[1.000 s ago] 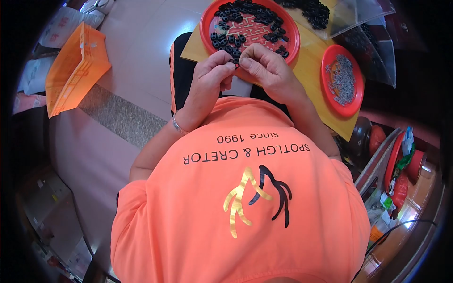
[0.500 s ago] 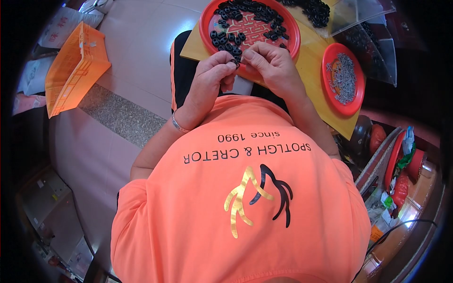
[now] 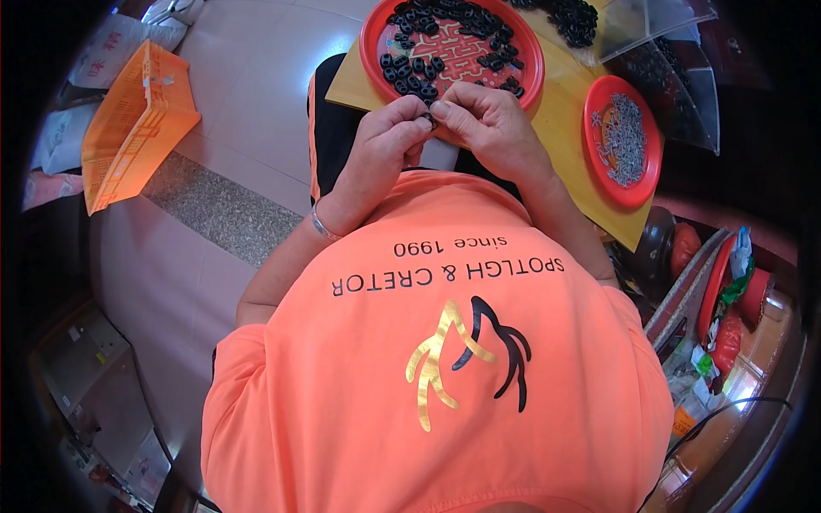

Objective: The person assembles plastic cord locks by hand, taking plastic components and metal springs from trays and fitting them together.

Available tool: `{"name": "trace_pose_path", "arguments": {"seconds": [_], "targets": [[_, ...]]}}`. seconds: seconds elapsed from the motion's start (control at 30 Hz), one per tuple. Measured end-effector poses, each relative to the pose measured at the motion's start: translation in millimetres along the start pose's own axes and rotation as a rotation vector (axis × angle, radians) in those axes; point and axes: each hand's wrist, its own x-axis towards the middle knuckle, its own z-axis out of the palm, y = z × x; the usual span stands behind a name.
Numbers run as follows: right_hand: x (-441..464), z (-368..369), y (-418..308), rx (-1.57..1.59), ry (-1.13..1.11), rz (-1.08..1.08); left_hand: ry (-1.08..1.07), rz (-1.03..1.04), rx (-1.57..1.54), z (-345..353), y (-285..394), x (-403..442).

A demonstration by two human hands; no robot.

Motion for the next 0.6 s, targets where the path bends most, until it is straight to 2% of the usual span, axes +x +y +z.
{"name": "trace_pose_path", "arguments": {"seconds": [0.13,0.23,0.3,0.43,0.53,0.6], "targets": [[-2,0,-4,-0.129,-0.015,-0.012,0.017,0.037,0.024,2,-1,-1],[-2,5,-2,-0.139,0.083,-0.11,0.044,0.083,0.066,5,-8,-1],[-1,3,2,-0.185,0.057,-0.136,0.06,0.136,0.142,7,-11,-2],[-4,-5,5,-0.265,0.013,-0.099,0.018,0.101,0.109,7,-16,3],[-5,-12,13,0.025,-0.025,-0.033,0.04,0.023,0.021,6,-10,5],[-1,-24,7,-0.054,0.127,-0.082,0.095,-0.001,-0.034,1,-8,6]]}}
